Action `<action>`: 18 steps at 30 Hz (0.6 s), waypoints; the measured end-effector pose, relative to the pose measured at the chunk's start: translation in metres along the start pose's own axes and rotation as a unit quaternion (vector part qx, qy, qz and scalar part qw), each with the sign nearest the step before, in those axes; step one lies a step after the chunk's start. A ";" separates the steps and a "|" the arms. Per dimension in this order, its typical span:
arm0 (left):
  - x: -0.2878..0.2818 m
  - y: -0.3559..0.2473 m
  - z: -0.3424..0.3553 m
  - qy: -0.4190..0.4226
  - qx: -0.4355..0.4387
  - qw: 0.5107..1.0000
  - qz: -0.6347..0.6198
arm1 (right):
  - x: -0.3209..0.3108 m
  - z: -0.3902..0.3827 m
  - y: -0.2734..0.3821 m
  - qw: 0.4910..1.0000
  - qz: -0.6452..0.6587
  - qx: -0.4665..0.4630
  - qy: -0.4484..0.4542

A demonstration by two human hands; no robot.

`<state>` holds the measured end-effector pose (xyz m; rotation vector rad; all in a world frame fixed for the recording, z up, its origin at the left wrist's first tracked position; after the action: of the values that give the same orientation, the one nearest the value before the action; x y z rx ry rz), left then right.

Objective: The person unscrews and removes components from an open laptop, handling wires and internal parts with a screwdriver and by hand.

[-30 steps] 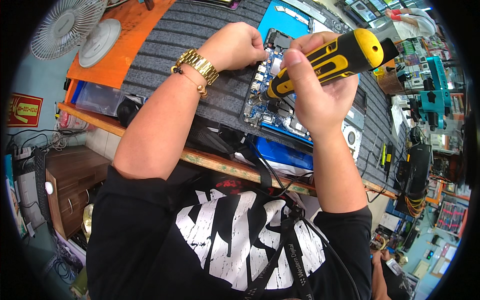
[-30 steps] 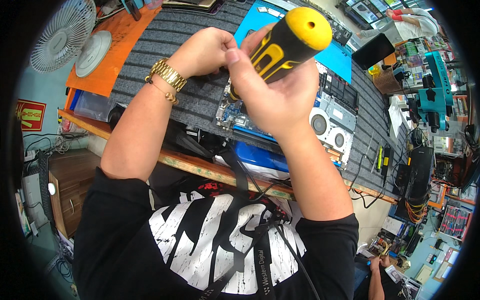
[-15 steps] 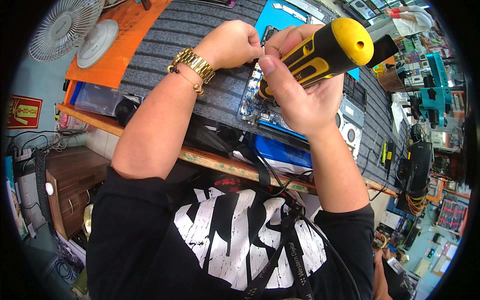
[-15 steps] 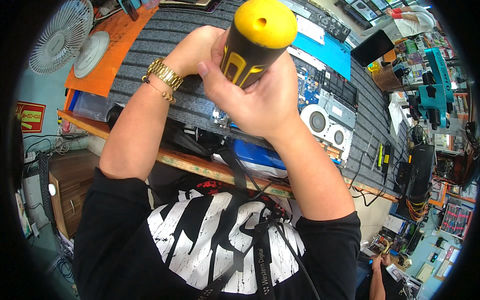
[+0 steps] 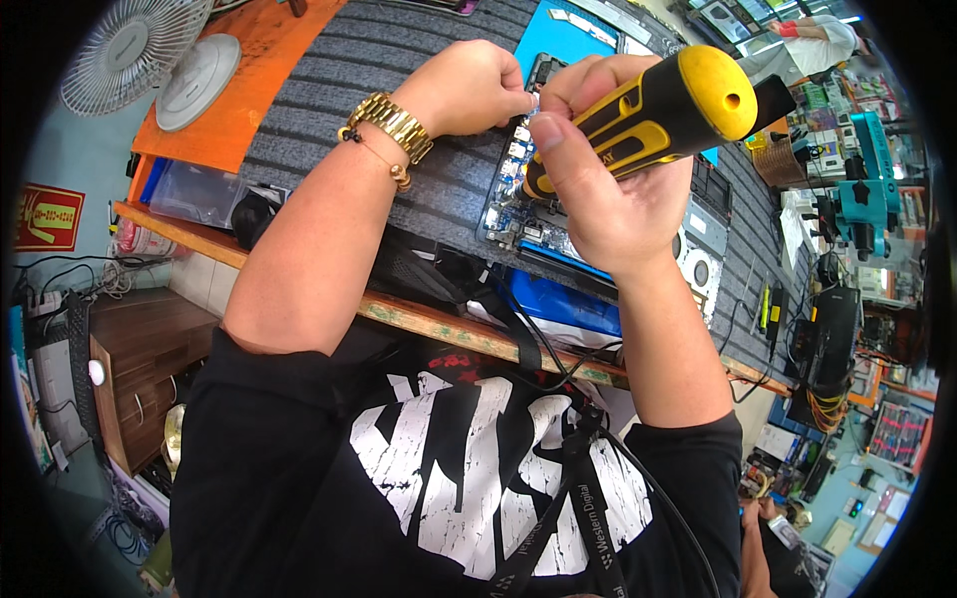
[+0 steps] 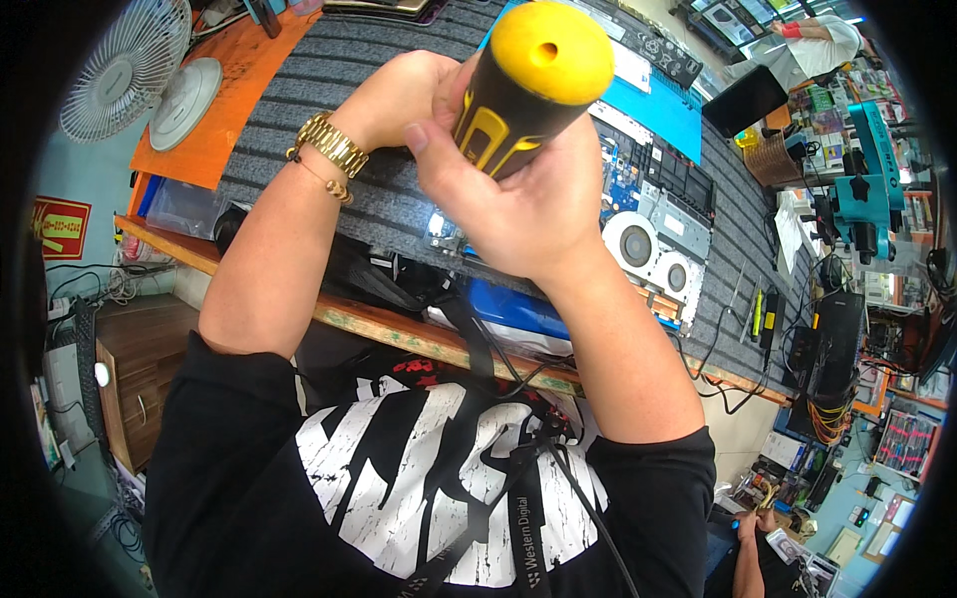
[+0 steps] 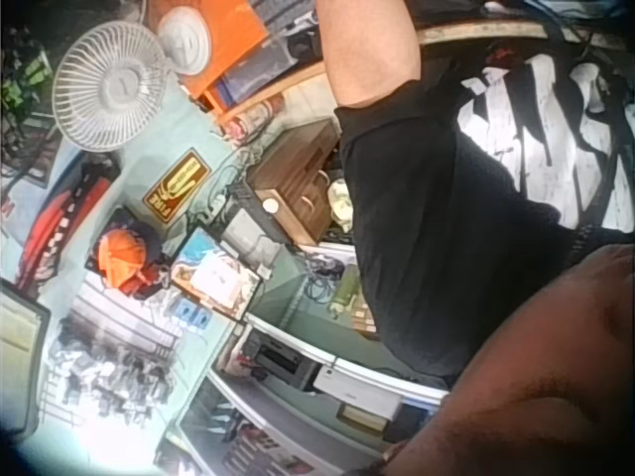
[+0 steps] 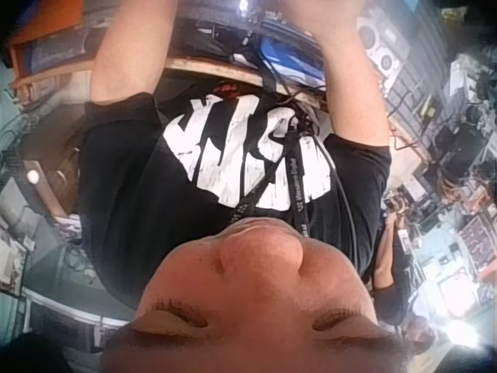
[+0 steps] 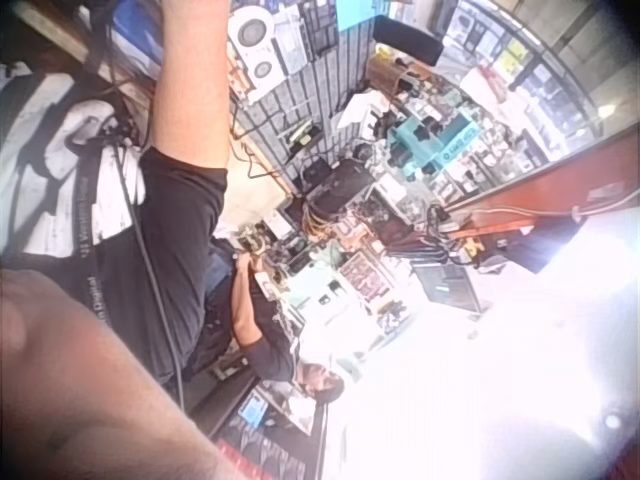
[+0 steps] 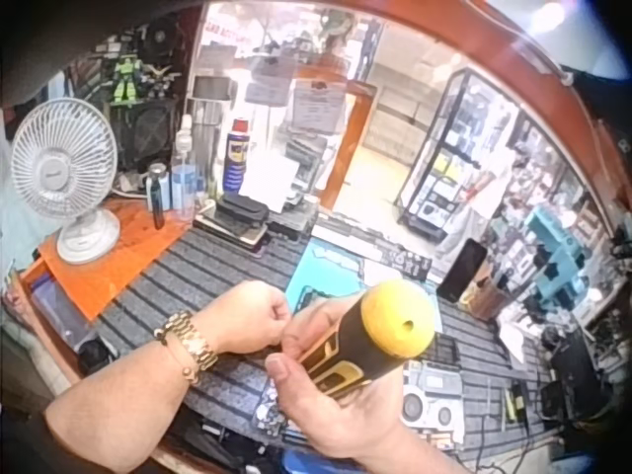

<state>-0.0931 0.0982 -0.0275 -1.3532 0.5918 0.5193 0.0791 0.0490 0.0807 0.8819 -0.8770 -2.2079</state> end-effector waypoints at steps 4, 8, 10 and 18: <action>-0.002 0.001 -0.001 0.002 -0.006 1.000 0.008 | 0.002 0.001 0.000 1.000 0.004 0.010 -0.001; -0.002 0.000 -0.003 0.024 -0.013 0.999 -0.017 | 0.003 -0.001 0.000 1.000 0.002 0.009 -0.009; 0.000 0.004 -0.003 0.045 -0.028 0.998 -0.046 | 0.003 -0.002 0.001 1.000 0.003 0.013 -0.016; -0.002 0.003 -0.006 0.066 -0.027 0.996 -0.045 | 0.004 -0.001 0.001 1.000 0.002 0.019 -0.023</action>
<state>-0.0970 0.0930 -0.0294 -1.4664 0.6257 0.3773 0.0778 0.0449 0.0798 0.8495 -0.9431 -2.2221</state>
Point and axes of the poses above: each hand's wrist, its own z-axis towards the middle knuckle, its own x-axis out of the palm, y = z × x, the point moved 7 cm from there along z, towards the middle knuckle, and after that the axes turned 9 degrees about y, right-handed, at the moved point
